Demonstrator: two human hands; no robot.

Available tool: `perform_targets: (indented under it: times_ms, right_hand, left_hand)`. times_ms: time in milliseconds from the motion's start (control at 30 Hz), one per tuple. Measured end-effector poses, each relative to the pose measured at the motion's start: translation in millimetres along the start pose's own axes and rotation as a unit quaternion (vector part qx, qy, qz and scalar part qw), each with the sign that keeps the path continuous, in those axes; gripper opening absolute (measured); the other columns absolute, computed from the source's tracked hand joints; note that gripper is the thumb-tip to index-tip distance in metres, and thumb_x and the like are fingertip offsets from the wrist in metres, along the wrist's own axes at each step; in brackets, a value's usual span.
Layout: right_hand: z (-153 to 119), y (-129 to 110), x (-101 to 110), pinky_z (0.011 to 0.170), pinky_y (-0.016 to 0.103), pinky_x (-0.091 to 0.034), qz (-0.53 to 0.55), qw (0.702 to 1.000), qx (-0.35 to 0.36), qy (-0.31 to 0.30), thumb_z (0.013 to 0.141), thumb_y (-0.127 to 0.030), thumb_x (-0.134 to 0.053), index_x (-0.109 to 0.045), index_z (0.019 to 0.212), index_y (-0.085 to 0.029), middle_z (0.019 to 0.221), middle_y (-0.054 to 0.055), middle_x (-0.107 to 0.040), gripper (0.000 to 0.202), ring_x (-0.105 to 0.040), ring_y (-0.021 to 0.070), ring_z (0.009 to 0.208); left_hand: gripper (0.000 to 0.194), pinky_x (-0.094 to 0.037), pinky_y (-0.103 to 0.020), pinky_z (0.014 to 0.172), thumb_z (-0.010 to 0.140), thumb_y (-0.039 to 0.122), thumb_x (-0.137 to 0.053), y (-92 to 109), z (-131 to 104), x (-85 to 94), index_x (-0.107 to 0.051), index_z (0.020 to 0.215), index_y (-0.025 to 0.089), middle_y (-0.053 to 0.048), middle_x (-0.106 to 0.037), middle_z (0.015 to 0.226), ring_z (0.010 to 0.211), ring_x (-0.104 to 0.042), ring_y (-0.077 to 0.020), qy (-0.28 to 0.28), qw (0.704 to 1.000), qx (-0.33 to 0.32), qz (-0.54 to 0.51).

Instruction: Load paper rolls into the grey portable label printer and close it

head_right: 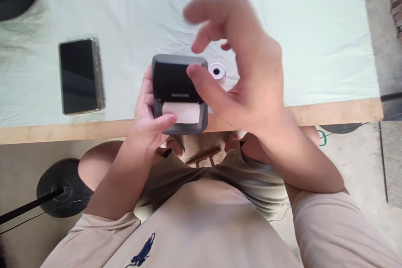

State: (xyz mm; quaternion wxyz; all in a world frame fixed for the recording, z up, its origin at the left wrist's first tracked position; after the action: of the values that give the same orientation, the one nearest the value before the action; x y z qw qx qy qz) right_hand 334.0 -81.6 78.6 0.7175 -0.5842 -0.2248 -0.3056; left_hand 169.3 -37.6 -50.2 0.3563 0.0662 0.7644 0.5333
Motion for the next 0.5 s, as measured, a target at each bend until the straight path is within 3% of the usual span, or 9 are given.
perform_targets:
  times_ms: [67,133,267,367,500]
  right_hand:
    - [-2.2,-9.8,-8.3,0.099,0.038,-0.067,-0.026,1.0,0.01,-0.008,0.104,-0.048,-0.074,-0.071,0.133,-0.034,0.148,0.005,-0.07,0.032,-0.072,0.0293,0.137]
    - [-4.4,-16.8,-18.4,0.096,0.038,-0.067,-0.054,0.998,0.022,-0.017,0.106,-0.045,-0.072,-0.072,0.128,-0.033,0.137,0.006,-0.076,0.026,-0.072,0.0294,0.135]
    - [-7.9,-23.3,-33.7,0.105,0.04,-0.064,-0.088,0.994,0.067,-0.027,0.106,-0.029,-0.066,-0.073,0.122,-0.03,0.141,0.006,-0.077,0.018,-0.073,0.0276,0.133]
    - [-7.3,-19.5,-38.7,0.102,0.041,-0.063,-0.09,0.992,0.085,-0.024,0.103,-0.021,-0.06,-0.073,0.116,-0.029,0.146,0.006,-0.076,0.02,-0.076,0.0267,0.127]
    - [-6.9,-20.7,-37.6,0.099,0.042,-0.064,-0.066,0.99,0.123,-0.016,0.104,-0.024,-0.06,-0.071,0.108,-0.029,0.143,0.006,-0.077,0.012,-0.077,0.027,0.126]
  left_hand:
    - [0.119,-0.062,-0.039,0.084,0.076,0.029,-0.096,-0.2,-3.2,-1.5,-0.029,0.174,0.039,-0.001,-0.08,0.11,0.096,-0.081,-0.0282,0.007,1.0,0.006,-0.013]
    - [0.111,-0.063,-0.042,0.092,0.075,0.026,-0.094,0.6,-3.8,-2.8,-0.038,0.17,0.039,-0.002,-0.082,0.115,0.112,-0.082,-0.0331,0.007,0.999,0.001,-0.038]
    - [0.05,-0.065,-0.047,0.106,0.088,0.053,-0.075,4.0,1.6,-7.8,-0.069,0.131,0.027,-0.009,-0.08,0.129,0.144,-0.068,-0.0395,-0.002,0.992,-0.009,-0.126]
    - [0.037,-0.064,-0.05,0.111,0.092,0.055,-0.061,3.4,5.3,-11.3,-0.071,0.11,0.024,-0.01,-0.079,0.119,0.15,-0.064,-0.0397,0.012,0.989,0.009,-0.147]
    - [0.017,-0.062,-0.05,0.114,0.094,0.038,-0.058,5.4,4.3,-5.0,-0.069,0.097,0.024,-0.007,-0.075,0.094,0.144,-0.067,-0.0358,0.08,0.986,0.005,-0.144]
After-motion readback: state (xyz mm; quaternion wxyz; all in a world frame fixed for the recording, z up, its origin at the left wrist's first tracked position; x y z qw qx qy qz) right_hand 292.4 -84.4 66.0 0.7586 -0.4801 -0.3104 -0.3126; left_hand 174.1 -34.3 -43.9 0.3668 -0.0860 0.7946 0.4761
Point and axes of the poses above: each hand's wrist, its own z-axis towards the middle knuckle, its own x-axis out of the back of the hand, y = z × x, the point moved 9 cm from there along z, towards the middle knuckle
